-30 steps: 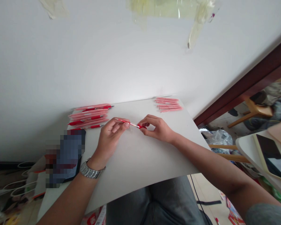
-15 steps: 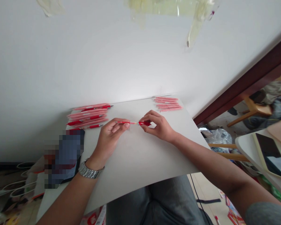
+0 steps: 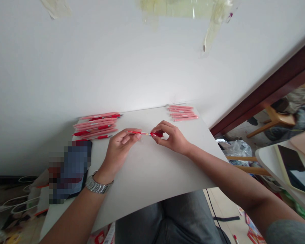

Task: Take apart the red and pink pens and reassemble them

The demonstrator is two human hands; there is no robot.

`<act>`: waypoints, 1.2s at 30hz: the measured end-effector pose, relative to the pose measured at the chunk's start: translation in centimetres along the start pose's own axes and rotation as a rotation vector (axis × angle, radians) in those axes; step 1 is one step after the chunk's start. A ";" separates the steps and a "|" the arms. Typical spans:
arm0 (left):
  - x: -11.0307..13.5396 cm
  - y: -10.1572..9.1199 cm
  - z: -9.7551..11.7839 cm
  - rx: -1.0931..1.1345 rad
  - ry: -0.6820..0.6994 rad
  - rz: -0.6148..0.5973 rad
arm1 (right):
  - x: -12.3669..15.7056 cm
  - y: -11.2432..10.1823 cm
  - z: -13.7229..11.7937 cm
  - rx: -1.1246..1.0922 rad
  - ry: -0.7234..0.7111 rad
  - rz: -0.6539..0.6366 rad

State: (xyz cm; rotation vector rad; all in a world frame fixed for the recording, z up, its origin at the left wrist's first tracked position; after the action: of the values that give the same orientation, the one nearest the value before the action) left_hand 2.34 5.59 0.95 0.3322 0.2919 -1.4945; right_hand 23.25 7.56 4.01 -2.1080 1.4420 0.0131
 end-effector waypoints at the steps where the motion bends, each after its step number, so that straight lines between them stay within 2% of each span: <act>1: 0.0 0.0 0.1 -0.006 0.000 -0.002 | 0.0 0.0 0.0 0.001 0.006 -0.006; 9: 0.0 0.9 1.1 -0.101 0.006 -0.110 | 0.1 0.5 0.3 0.021 0.044 -0.066; 18: -0.5 0.0 1.5 -0.144 0.043 -0.077 | 0.1 0.2 0.6 0.011 0.039 -0.017; 24: -1.2 -1.9 2.5 -0.412 0.221 0.006 | -0.1 -0.2 0.9 0.014 0.054 0.033; 29: -1.5 -2.6 2.5 -0.696 0.326 -0.071 | -0.1 -0.4 0.8 0.006 0.049 0.044; 36: -1.6 -2.9 0.5 -0.898 0.303 -0.209 | -0.2 -0.4 0.8 0.014 0.062 0.054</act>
State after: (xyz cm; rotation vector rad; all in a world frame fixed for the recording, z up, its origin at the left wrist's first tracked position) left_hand -0.68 6.75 1.97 -0.2067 1.2157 -1.3616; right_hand 23.77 8.16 3.57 -2.0748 1.5308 -0.0419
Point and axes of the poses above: each hand's wrist, its own x-axis away from the middle knuckle, its own y-axis out of the palm, z = x × y, the point moved 7 cm from there along -x, towards the middle knuckle, and after that the axes turned 14 degrees about y, right-handed, at the moved point
